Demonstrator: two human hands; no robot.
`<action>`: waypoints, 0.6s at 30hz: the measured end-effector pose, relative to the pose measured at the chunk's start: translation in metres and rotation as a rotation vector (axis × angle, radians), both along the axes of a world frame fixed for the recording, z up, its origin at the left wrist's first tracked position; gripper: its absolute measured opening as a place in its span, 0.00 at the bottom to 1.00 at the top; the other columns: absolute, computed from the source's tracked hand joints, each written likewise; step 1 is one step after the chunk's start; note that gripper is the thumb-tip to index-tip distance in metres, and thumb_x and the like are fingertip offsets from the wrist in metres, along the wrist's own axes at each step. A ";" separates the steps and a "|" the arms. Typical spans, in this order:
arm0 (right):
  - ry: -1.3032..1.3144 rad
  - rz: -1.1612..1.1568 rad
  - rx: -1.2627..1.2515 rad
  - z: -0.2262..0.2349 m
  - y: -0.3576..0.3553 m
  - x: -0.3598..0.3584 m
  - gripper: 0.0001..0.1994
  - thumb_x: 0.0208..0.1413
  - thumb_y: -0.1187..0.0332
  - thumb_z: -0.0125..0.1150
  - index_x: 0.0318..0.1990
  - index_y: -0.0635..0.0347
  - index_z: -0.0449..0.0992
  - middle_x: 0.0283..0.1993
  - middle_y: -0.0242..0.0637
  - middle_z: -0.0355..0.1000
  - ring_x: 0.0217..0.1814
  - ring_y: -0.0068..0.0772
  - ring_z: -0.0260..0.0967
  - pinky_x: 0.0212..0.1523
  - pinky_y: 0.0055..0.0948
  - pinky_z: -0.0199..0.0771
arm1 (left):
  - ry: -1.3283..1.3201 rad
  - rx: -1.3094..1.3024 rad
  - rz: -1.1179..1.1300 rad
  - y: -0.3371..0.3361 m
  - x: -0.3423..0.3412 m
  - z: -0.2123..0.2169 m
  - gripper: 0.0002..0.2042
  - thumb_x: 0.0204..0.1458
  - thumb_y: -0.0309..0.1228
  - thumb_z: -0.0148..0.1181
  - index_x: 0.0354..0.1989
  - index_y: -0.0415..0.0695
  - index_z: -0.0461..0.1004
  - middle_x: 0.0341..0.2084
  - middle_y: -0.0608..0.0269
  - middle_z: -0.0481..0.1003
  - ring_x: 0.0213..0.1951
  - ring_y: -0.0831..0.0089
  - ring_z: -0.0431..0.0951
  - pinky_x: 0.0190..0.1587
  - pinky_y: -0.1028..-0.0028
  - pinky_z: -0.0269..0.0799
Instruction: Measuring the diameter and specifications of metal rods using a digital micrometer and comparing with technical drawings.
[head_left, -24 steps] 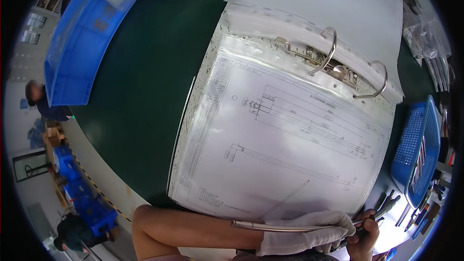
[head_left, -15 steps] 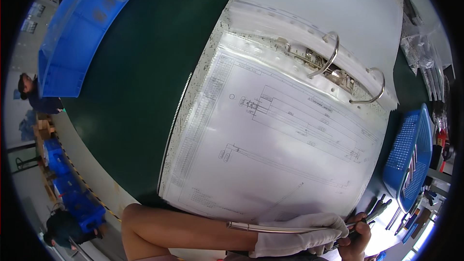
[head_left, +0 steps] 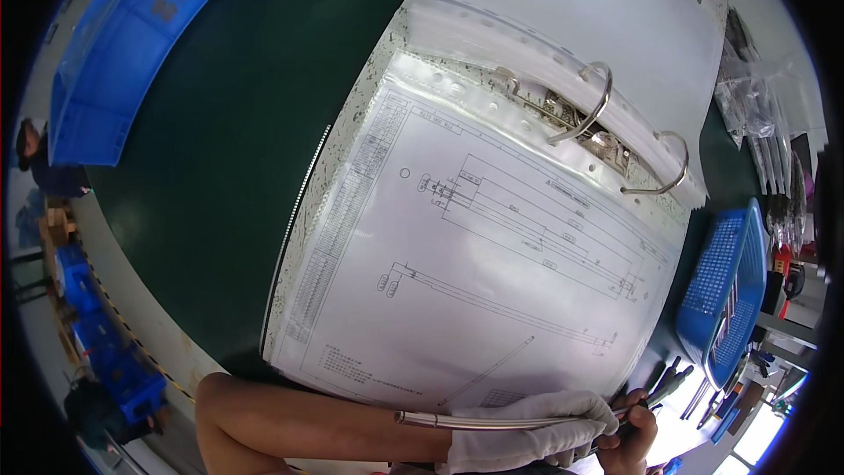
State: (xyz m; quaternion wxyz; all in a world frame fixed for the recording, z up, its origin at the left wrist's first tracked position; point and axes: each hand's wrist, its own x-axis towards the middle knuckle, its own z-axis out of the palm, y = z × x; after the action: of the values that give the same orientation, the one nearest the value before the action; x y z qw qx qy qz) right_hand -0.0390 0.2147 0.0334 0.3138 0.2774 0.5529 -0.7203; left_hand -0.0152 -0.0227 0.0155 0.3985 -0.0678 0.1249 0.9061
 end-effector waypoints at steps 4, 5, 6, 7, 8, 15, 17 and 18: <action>0.012 0.025 -0.036 -0.002 0.003 0.000 0.07 0.45 0.67 0.57 0.33 0.55 0.69 0.24 0.33 0.69 0.12 0.18 0.57 0.09 0.14 0.55 | -0.007 0.016 -0.006 -0.001 0.000 0.002 0.08 0.53 0.31 0.47 0.38 0.41 0.66 0.25 0.70 0.64 0.27 0.83 0.62 0.32 0.84 0.61; 0.012 0.025 -0.035 -0.002 0.002 0.001 0.07 0.45 0.67 0.57 0.33 0.55 0.69 0.24 0.33 0.69 0.12 0.18 0.57 0.09 0.14 0.55 | -0.004 0.002 -0.022 -0.001 -0.001 0.002 0.08 0.53 0.32 0.47 0.38 0.41 0.65 0.25 0.70 0.64 0.27 0.84 0.62 0.32 0.84 0.61; 0.003 0.013 -0.019 -0.001 0.001 0.001 0.07 0.45 0.67 0.57 0.33 0.55 0.69 0.24 0.34 0.69 0.12 0.18 0.57 0.09 0.14 0.55 | -0.006 0.002 -0.021 -0.001 0.000 0.002 0.08 0.53 0.32 0.47 0.38 0.41 0.65 0.25 0.70 0.64 0.27 0.84 0.62 0.32 0.84 0.61; -0.006 0.001 -0.002 0.000 0.001 0.001 0.07 0.45 0.67 0.57 0.33 0.55 0.69 0.24 0.34 0.69 0.12 0.18 0.57 0.09 0.14 0.55 | -0.004 0.009 -0.010 0.000 0.000 0.001 0.08 0.53 0.32 0.47 0.38 0.41 0.65 0.25 0.70 0.64 0.27 0.83 0.62 0.32 0.84 0.61; -0.007 0.001 -0.002 0.000 0.000 0.001 0.07 0.45 0.67 0.57 0.33 0.55 0.69 0.24 0.34 0.69 0.12 0.18 0.57 0.09 0.14 0.55 | -0.003 0.016 0.001 0.000 0.000 0.001 0.08 0.53 0.32 0.47 0.38 0.41 0.65 0.25 0.70 0.64 0.27 0.83 0.62 0.32 0.84 0.61; 0.019 0.013 -0.042 -0.001 -0.002 0.000 0.07 0.45 0.68 0.57 0.34 0.56 0.70 0.24 0.34 0.70 0.12 0.18 0.57 0.09 0.13 0.55 | 0.001 0.010 0.010 -0.001 0.001 0.001 0.08 0.53 0.31 0.47 0.38 0.41 0.65 0.25 0.69 0.64 0.28 0.83 0.62 0.33 0.84 0.61; 0.024 0.016 -0.047 -0.002 -0.001 0.000 0.07 0.45 0.68 0.56 0.34 0.56 0.70 0.24 0.34 0.70 0.12 0.18 0.57 0.09 0.13 0.55 | 0.000 0.018 0.013 0.000 0.001 0.001 0.09 0.53 0.31 0.47 0.38 0.40 0.65 0.25 0.69 0.64 0.28 0.83 0.62 0.33 0.84 0.61; 0.023 0.017 -0.051 -0.003 0.001 0.001 0.08 0.45 0.68 0.56 0.34 0.56 0.70 0.24 0.34 0.70 0.12 0.18 0.57 0.09 0.14 0.55 | 0.001 0.018 0.013 0.000 0.001 0.001 0.09 0.53 0.31 0.47 0.38 0.40 0.65 0.25 0.69 0.64 0.28 0.83 0.62 0.33 0.84 0.61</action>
State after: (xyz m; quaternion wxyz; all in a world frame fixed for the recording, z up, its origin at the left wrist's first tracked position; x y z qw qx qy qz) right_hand -0.0385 0.2152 0.0307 0.3206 0.2565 0.5404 -0.7345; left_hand -0.0141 -0.0230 0.0164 0.3933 -0.0645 0.1163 0.9097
